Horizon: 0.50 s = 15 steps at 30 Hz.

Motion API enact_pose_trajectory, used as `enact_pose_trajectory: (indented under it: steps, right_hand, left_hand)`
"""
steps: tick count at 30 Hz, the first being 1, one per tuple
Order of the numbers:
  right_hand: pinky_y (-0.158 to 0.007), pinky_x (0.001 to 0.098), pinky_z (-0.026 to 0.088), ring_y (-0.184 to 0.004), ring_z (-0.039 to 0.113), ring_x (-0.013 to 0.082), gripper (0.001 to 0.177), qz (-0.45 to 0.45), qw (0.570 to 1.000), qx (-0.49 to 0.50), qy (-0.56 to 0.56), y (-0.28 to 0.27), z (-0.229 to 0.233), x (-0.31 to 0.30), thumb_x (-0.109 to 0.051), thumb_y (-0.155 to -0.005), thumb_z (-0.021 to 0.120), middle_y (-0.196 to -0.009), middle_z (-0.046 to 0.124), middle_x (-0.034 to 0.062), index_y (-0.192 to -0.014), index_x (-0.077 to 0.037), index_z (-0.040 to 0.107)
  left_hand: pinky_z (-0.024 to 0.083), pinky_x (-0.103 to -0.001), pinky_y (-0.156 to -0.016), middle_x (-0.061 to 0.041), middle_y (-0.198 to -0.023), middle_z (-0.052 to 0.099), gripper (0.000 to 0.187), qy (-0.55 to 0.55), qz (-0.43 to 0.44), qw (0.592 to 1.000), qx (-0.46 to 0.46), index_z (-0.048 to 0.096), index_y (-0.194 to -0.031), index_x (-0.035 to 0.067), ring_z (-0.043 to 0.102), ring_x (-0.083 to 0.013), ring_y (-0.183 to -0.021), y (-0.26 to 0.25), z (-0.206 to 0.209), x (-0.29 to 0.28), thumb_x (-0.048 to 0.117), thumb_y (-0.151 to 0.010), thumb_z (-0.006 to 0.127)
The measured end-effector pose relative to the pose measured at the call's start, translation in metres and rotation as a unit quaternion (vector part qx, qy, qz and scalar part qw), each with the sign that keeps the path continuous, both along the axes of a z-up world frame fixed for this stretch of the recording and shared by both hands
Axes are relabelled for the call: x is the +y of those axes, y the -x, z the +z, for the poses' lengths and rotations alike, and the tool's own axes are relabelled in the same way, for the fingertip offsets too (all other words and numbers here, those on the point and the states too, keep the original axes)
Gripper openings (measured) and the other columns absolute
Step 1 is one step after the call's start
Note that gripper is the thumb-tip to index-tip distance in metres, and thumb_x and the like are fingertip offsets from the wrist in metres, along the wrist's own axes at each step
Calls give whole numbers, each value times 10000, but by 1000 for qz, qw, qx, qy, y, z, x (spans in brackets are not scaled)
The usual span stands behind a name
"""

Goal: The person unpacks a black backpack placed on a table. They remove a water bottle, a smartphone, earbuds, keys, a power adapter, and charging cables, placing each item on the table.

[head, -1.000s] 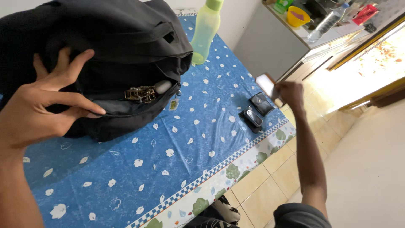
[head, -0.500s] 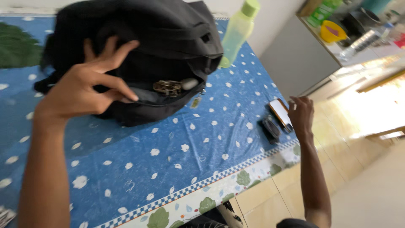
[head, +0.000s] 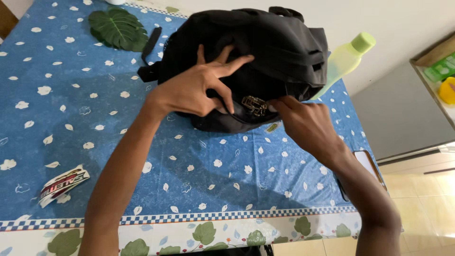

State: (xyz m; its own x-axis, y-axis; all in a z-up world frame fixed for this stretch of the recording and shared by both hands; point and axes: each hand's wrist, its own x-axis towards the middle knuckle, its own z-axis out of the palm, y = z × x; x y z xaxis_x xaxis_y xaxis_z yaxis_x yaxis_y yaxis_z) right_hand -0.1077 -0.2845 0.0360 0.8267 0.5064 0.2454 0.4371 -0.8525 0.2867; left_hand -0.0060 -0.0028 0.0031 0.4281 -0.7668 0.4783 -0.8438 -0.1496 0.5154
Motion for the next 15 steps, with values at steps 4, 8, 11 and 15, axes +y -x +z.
enact_pose_trajectory:
  steps: [4,8,11,15]
  right_hand:
    - [-476,382,533,-641,715,272,193,-13,994,19,105,-30,-9,3,-191,-868,712,-834,745,134,-1016,-91,785]
    - [-509,392,553,-613,716,275,101,-34,982,64,173,-46,-21,-9,-196,-838,724,-689,710,107,-863,-122,788]
    - [-547,372,566,-635,717,246,79,2,979,22,202,-49,-28,-11,-117,-835,706,-687,697,96,-809,-119,781]
    - [-560,402,565,-566,687,221,215,-46,979,89,178,-45,-12,-10,-221,-1015,659,-688,719,65,-884,-123,799]
  left_hand:
    - [-149,-778,-1130,-65,-1658,310,276,-23,20,999,-35,839,-752,230,93,-412,-1562,9,3,-6,-1,-604,806]
    - [-146,-784,-1121,-70,-1656,298,256,-33,22,999,-34,836,-733,225,86,-417,-1555,12,3,-11,1,-615,802]
    - [-151,-773,-1130,-63,-1656,298,270,-37,24,999,-30,837,-732,227,87,-413,-1556,12,3,-10,-8,-605,797]
    - [-157,-761,-1136,-56,-1655,299,276,-34,22,999,-22,834,-725,221,85,-408,-1560,9,4,-10,-17,-592,795]
